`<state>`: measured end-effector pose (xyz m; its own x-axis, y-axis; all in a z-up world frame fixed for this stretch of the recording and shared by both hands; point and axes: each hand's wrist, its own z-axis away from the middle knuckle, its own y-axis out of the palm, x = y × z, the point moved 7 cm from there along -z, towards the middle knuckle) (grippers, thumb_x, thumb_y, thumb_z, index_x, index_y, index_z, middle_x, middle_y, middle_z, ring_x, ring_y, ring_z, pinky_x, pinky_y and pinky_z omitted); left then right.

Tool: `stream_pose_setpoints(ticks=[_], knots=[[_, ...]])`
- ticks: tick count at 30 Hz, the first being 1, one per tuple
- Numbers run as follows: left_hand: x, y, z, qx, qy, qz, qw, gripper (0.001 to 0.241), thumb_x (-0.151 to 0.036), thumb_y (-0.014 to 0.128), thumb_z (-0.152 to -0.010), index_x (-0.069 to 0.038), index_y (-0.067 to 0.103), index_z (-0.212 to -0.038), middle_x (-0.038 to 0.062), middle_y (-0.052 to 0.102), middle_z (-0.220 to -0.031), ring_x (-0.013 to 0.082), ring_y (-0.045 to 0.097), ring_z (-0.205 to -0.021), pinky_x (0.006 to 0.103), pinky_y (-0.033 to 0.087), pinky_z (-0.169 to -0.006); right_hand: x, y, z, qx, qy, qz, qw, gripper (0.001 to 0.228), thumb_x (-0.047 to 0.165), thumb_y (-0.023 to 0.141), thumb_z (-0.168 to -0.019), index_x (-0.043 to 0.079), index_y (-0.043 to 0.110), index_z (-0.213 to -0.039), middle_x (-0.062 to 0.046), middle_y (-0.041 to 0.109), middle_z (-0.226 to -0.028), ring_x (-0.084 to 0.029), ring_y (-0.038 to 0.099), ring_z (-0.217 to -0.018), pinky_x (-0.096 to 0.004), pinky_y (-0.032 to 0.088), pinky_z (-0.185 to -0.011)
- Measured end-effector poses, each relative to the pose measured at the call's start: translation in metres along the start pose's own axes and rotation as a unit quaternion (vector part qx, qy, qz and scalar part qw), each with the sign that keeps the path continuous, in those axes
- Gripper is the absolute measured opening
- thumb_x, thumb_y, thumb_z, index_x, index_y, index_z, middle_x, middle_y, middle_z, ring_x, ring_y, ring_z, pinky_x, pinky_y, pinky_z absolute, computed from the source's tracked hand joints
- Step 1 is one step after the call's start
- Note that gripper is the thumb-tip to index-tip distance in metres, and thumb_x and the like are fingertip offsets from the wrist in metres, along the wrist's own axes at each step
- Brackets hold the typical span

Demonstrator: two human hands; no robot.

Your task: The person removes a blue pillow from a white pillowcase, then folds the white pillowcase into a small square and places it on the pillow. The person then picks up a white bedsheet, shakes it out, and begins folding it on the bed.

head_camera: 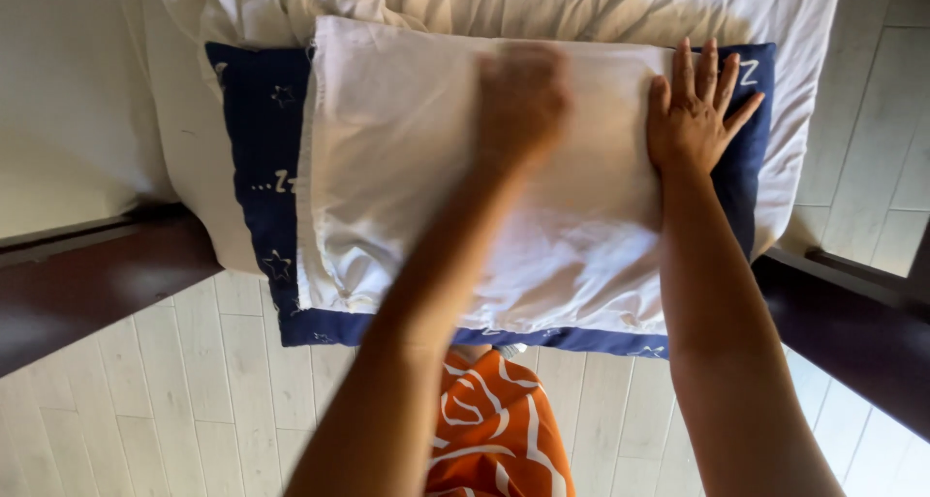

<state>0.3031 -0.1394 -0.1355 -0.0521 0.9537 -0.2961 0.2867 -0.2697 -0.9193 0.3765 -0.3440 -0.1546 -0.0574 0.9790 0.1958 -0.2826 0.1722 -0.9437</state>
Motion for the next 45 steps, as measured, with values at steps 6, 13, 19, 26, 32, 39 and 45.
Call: stream_pose_setpoints(ticks=[6, 13, 19, 26, 32, 39, 45], knots=[[0.188, -0.066, 0.042, 0.172, -0.117, -0.129, 0.970, 0.054, -0.043, 0.035, -0.106, -0.018, 0.049, -0.151, 0.008, 0.039, -0.162, 0.0320, 0.023, -0.151, 0.0667, 0.008, -0.119, 0.010, -0.003, -0.004, 0.011, 0.011, 0.000, 1.000, 0.061, 0.059, 0.028, -0.106, 0.038, 0.023, -0.163, 0.004, 0.016, -0.172, -0.025, 0.007, -0.159, -0.066, -0.008, -0.120], [0.152, -0.123, 0.056, 0.150, -0.259, -0.114, 0.947, 0.052, -0.032, 0.045, -0.103, -0.016, 0.046, -0.153, 0.009, 0.030, -0.165, 0.0374, 0.013, -0.156, 0.0760, -0.004, -0.116, 0.068, -0.066, 0.086, -0.079, -0.104, 0.007, 0.991, 0.058, 0.040, 0.045, -0.116, 0.020, 0.034, -0.169, -0.011, 0.018, -0.177, -0.040, 0.003, -0.161, -0.075, -0.009, -0.118], [-0.025, -0.131, 0.125, 0.045, -0.113, 0.007, 0.992, 0.057, -0.032, 0.053, -0.106, -0.016, 0.041, -0.159, 0.006, 0.028, -0.170, 0.0306, 0.020, -0.160, 0.0734, 0.006, -0.125, 0.083, -0.010, 0.202, -0.100, -0.218, 0.072, 0.968, 0.060, 0.037, 0.049, -0.115, 0.028, 0.034, -0.172, -0.010, 0.017, -0.178, -0.037, 0.004, -0.162, -0.070, -0.011, -0.120], [0.133, -0.148, 0.217, 0.109, -0.267, -0.149, 0.946, 0.062, -0.045, 0.035, -0.107, -0.021, 0.033, -0.165, 0.001, 0.026, -0.171, 0.0312, 0.018, -0.158, 0.0676, 0.002, -0.122, -0.039, -0.018, 0.183, -0.012, 0.008, 0.039, 0.999, 0.068, 0.051, 0.039, -0.108, 0.028, 0.014, -0.168, -0.011, 0.010, -0.175, -0.038, 0.002, -0.159, -0.074, -0.011, -0.113], [0.198, -0.186, 0.189, -0.031, -0.228, -0.159, 0.960, 0.050, -0.031, 0.049, -0.108, -0.014, 0.050, -0.155, 0.014, 0.052, -0.155, 0.0434, 0.043, -0.141, 0.0641, 0.026, -0.115, -0.126, -0.008, 0.124, -0.109, 0.036, -0.080, 0.990, 0.058, 0.044, 0.041, -0.110, 0.016, 0.038, -0.160, -0.017, 0.029, -0.167, -0.039, 0.018, -0.154, -0.075, 0.001, -0.113], [0.294, -0.121, 0.065, 0.004, -0.315, -0.042, 0.948, 0.052, -0.054, 0.068, -0.097, -0.006, 0.070, -0.117, 0.026, 0.064, -0.117, 0.0498, 0.057, -0.108, 0.0590, 0.048, -0.085, -0.040, -0.050, 0.020, -0.052, 0.005, -0.140, 0.989, 0.034, 0.032, 0.063, -0.105, 0.001, 0.076, -0.103, -0.021, 0.073, -0.100, -0.040, 0.061, -0.102, -0.057, 0.042, -0.094], [0.319, -0.089, 0.042, 0.076, -0.399, 0.273, 0.872, 0.037, -0.035, 0.084, -0.085, -0.003, 0.071, -0.095, 0.006, 0.071, -0.089, 0.0201, 0.068, -0.087, 0.0376, 0.052, -0.077, -0.062, -0.047, 0.010, 0.044, 0.293, -0.511, 0.807, 0.031, 0.013, 0.085, -0.078, 0.006, 0.072, -0.105, -0.011, 0.076, -0.109, -0.025, 0.074, -0.104, -0.042, 0.059, -0.092]])
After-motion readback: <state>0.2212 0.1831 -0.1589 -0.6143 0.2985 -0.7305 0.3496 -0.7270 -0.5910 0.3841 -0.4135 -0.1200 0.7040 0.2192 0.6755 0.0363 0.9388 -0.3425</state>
